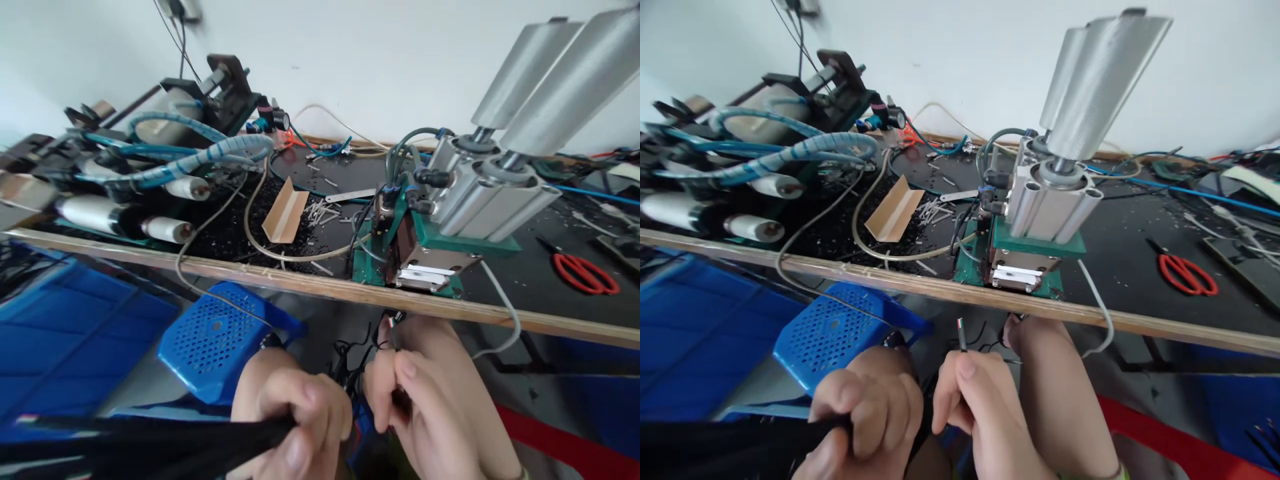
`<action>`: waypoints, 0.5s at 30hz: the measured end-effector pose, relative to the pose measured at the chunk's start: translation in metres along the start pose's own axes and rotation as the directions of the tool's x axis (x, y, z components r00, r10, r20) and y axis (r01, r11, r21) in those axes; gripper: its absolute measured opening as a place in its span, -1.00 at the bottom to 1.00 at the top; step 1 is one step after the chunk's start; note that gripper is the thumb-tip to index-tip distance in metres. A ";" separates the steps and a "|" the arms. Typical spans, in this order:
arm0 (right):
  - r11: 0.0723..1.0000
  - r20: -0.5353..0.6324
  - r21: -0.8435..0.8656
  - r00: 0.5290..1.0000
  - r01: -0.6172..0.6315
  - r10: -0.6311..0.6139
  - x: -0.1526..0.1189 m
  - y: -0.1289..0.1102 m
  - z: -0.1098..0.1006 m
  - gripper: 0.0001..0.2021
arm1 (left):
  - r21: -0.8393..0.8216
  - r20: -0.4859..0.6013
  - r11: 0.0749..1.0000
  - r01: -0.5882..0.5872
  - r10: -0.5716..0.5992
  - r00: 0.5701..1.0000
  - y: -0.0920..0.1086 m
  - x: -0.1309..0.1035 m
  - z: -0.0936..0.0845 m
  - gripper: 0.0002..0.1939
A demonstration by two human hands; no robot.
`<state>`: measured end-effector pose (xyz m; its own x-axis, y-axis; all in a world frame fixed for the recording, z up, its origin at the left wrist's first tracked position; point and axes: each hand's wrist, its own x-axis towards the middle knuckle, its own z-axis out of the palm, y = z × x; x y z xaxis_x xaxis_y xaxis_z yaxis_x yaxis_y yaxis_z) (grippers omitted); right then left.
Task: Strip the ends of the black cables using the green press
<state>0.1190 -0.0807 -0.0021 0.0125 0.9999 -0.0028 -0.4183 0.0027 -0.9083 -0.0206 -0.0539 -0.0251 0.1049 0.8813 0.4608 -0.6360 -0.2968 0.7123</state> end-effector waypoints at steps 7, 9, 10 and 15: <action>0.956 0.055 -0.276 0.995 0.100 -0.088 -0.018 0.002 -0.003 -0.34 | 0.179 -0.372 0.981 -0.079 0.142 0.917 0.011 0.001 0.032 -0.91; 0.902 0.058 -0.408 0.990 0.139 -0.126 -0.022 -0.003 0.001 -0.40 | 0.234 -0.376 0.970 -0.063 0.150 0.914 0.012 0.000 0.031 -0.87; 0.876 0.084 -0.451 0.985 0.173 -0.151 -0.022 -0.007 0.004 -0.43 | 0.284 -0.367 0.958 -0.040 0.147 0.918 0.014 -0.001 0.028 -0.84; 0.818 0.400 -0.376 0.872 0.436 -0.282 -0.005 -0.022 0.022 -0.49 | 0.672 -0.277 0.737 0.072 0.161 0.947 0.022 -0.013 0.002 -0.63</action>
<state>0.1076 -0.0857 0.0270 -0.2348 0.8763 0.4207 0.0048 0.4339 -0.9010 -0.0343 -0.0725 -0.0142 -0.2151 0.8890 0.4041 0.0520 -0.4028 0.9138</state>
